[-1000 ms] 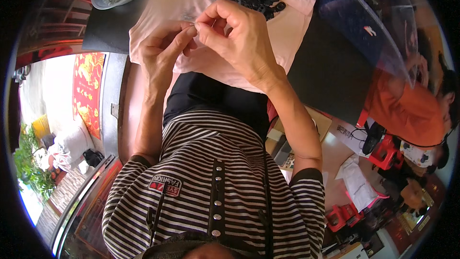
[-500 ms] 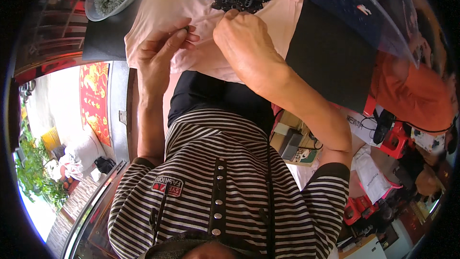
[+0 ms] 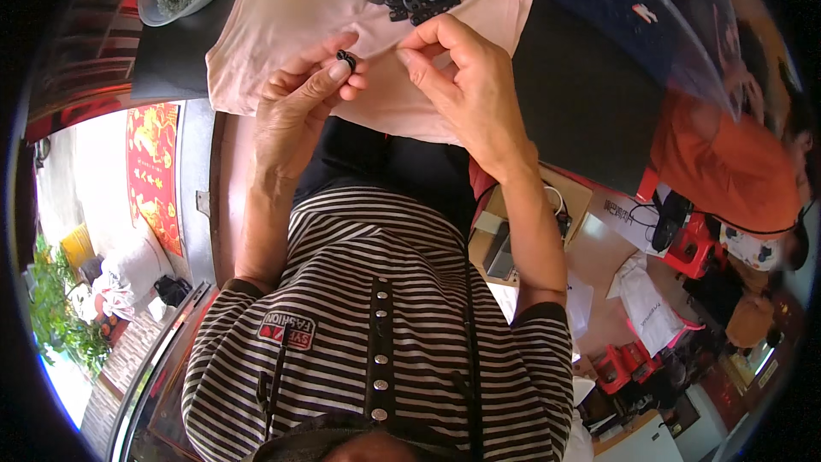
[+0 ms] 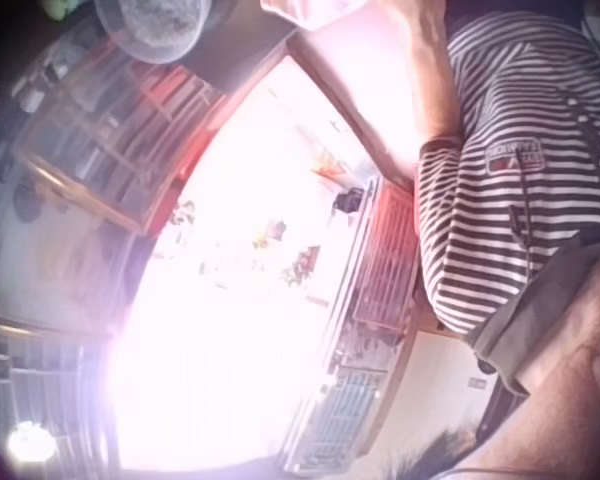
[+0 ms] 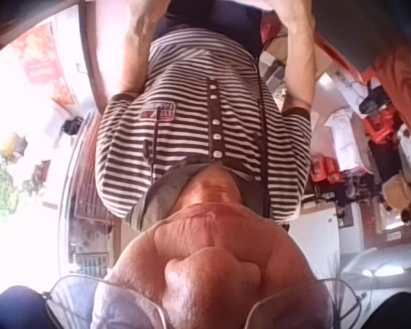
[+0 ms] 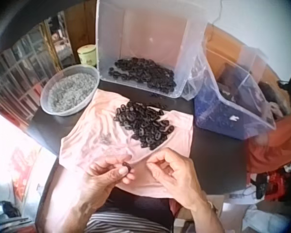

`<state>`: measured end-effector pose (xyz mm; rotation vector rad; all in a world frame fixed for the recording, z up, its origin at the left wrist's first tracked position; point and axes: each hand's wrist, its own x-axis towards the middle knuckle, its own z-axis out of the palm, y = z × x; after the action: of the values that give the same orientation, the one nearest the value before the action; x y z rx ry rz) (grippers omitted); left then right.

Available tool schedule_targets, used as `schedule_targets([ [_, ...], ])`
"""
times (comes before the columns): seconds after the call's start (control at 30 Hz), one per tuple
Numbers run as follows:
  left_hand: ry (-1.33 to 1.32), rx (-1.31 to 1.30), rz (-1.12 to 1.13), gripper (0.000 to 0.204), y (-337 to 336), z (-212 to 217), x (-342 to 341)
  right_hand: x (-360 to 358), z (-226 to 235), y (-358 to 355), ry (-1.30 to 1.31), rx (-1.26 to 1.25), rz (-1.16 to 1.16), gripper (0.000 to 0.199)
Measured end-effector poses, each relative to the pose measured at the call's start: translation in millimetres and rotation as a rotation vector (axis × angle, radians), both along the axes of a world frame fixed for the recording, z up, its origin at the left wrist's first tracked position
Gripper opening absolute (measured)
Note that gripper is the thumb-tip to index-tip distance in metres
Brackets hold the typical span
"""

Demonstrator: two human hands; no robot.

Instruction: The person assembles small black plastic components by hand, picking up individual pieces from a pile on a pink cloth and inserting a small metal pin into each one. The person handles the items one at a time, manipulating them with both hands to secure the pin before placing the finished unit back onto the cloth.

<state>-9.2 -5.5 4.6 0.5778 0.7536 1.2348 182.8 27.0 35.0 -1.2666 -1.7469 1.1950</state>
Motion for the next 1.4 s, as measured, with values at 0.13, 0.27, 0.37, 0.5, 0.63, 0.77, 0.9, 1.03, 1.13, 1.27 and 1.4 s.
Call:
schedule_targets([
  [0.13, -0.037, -0.048, -0.04, 0.021, -2, -1, 3, -10, -3, -12, 0.433, -0.111, -0.078, 0.014],
  [0.27, -0.063, -0.094, -0.06, 0.02, -5, 0, 8, -18, -10, -14, 0.566, -0.089, -0.075, 0.013],
  [0.37, -0.083, -0.107, -0.051, 0.019, -8, 2, 11, -20, -7, -19, 0.612, -0.149, -0.063, 0.014],
  [0.5, -0.084, -0.08, -0.048, 0.018, -9, 1, 12, -20, -8, -21, 0.597, -0.135, -0.068, 0.015],
  [0.63, -0.086, -0.07, -0.04, 0.018, -9, 1, 12, -21, -5, -23, 0.627, -0.159, -0.062, 0.015],
  [0.77, -0.074, -0.054, -0.031, 0.018, -9, 1, 13, -21, -3, -24, 0.599, -0.164, -0.076, 0.014],
  [0.9, -0.026, -0.053, -0.014, 0.018, -10, 1, 13, -22, -4, -25, 0.541, -0.104, -0.084, 0.013],
  [1.03, 0.037, -0.034, 0.014, 0.018, -11, 2, 18, -24, -9, -27, 0.512, -0.041, -0.106, 0.013],
  [1.13, 0.027, -0.023, -0.003, 0.019, -10, 0, 19, -24, -14, -30, 0.542, -0.075, -0.144, 0.013],
  [1.27, 0.058, -0.02, -0.002, 0.019, -9, 0, 18, -25, -16, -31, 0.588, -0.106, -0.153, 0.013],
  [1.4, 0.098, -0.016, 0.01, 0.02, -7, 3, 18, -24, -10, -29, 0.551, -0.08, -0.138, 0.012],
])
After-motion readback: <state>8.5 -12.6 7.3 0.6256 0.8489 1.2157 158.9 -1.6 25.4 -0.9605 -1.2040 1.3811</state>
